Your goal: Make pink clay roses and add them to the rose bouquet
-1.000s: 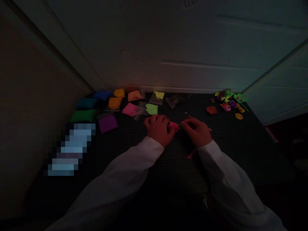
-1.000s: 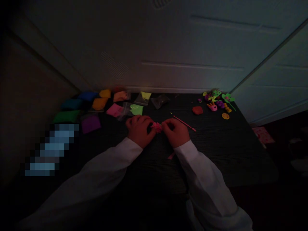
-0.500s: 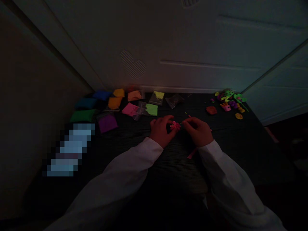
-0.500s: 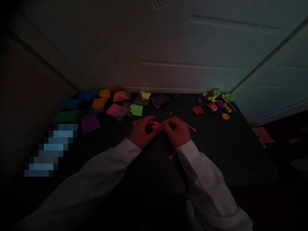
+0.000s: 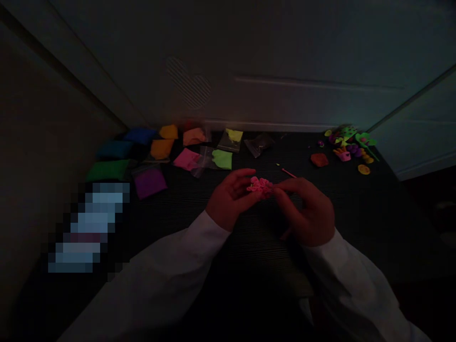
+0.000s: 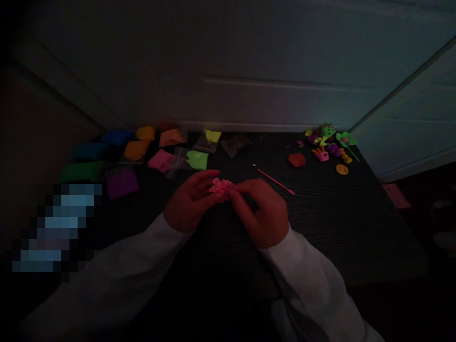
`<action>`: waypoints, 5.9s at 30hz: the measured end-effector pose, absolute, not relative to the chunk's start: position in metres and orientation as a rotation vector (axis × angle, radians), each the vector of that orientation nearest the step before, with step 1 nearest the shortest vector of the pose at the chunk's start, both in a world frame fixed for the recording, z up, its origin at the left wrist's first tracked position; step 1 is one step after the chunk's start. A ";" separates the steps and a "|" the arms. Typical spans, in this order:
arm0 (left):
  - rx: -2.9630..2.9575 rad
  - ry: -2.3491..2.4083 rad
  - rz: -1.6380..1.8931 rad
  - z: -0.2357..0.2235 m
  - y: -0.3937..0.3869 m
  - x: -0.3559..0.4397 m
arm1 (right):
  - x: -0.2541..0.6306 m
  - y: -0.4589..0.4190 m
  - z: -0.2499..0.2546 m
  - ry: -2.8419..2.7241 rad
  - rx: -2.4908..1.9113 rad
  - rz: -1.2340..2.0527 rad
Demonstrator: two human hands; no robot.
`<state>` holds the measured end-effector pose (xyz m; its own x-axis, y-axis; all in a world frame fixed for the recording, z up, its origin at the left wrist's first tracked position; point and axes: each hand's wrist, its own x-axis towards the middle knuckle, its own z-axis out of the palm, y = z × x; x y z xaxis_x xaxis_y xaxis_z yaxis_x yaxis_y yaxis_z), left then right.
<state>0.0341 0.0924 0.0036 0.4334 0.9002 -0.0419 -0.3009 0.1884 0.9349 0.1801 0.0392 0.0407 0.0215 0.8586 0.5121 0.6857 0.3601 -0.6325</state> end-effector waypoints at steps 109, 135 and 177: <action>0.439 0.783 0.903 0.023 0.083 0.043 | 0.178 0.034 0.041 -1.697 -1.480 0.084; 0.812 0.804 1.039 -0.007 0.092 0.043 | 0.172 0.044 0.031 -1.736 -1.442 0.301; 0.851 0.737 1.259 0.077 0.143 0.032 | 0.192 0.080 0.118 -1.214 -1.165 0.253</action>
<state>0.0323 0.1433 0.0771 0.1660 0.9860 -0.0133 -0.4946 0.0950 0.8639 0.1916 0.0803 0.1183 0.3994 0.6996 0.5925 0.4051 0.4451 -0.7986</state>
